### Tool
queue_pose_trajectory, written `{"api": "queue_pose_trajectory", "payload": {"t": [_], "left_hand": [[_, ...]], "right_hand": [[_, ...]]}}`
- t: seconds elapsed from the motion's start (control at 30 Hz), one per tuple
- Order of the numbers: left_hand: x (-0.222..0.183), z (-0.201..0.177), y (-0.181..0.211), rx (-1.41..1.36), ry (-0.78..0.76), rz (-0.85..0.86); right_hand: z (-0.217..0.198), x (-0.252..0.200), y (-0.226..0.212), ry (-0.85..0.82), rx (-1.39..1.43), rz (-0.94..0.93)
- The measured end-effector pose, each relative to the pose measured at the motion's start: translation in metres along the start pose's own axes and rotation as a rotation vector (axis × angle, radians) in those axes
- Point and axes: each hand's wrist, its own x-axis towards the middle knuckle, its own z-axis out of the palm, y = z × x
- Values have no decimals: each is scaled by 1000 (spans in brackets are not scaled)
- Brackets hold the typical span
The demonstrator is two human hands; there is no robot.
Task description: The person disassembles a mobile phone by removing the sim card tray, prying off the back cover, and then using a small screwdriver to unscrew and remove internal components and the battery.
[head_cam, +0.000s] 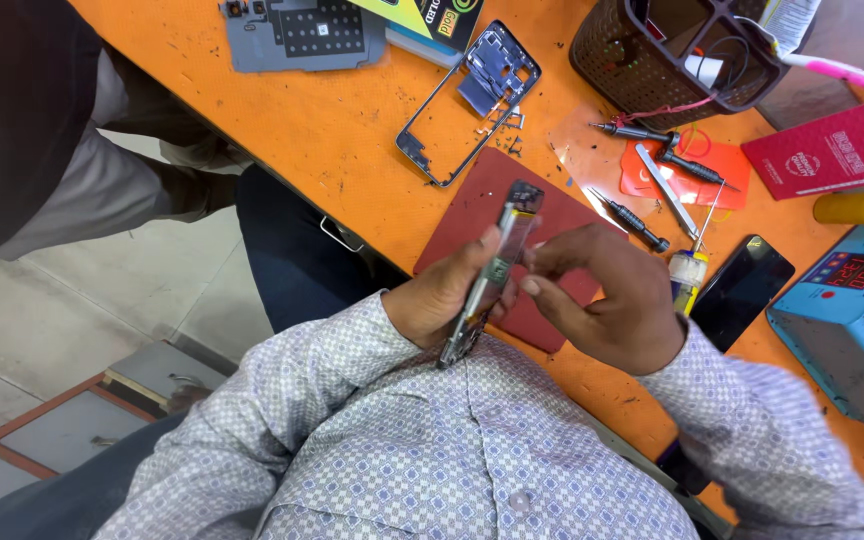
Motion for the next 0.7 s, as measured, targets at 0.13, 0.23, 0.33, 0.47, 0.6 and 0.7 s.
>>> {"api": "queue_pose_trajectory", "payload": {"t": [0.13,0.23,0.33,0.47,0.6,0.7], "left_hand": [[1,10,2,-126,49,15],[1,14,7,-56,88,32],[-5,7,23,59,117,56],[-10,10,36,247,119,85],[-8,22,46,197,107,-15],[-15,27,56,190,44,-11]], "right_hand": [[17,-13,17,-130,507,449],[17,-3,19,-220,427,415],[6,13,10,-307,347,289],[-7,28,-4,-425,152,198],[-18,39,-10,-607,23,236],[-24,35,-20,-567,239,324]]}}
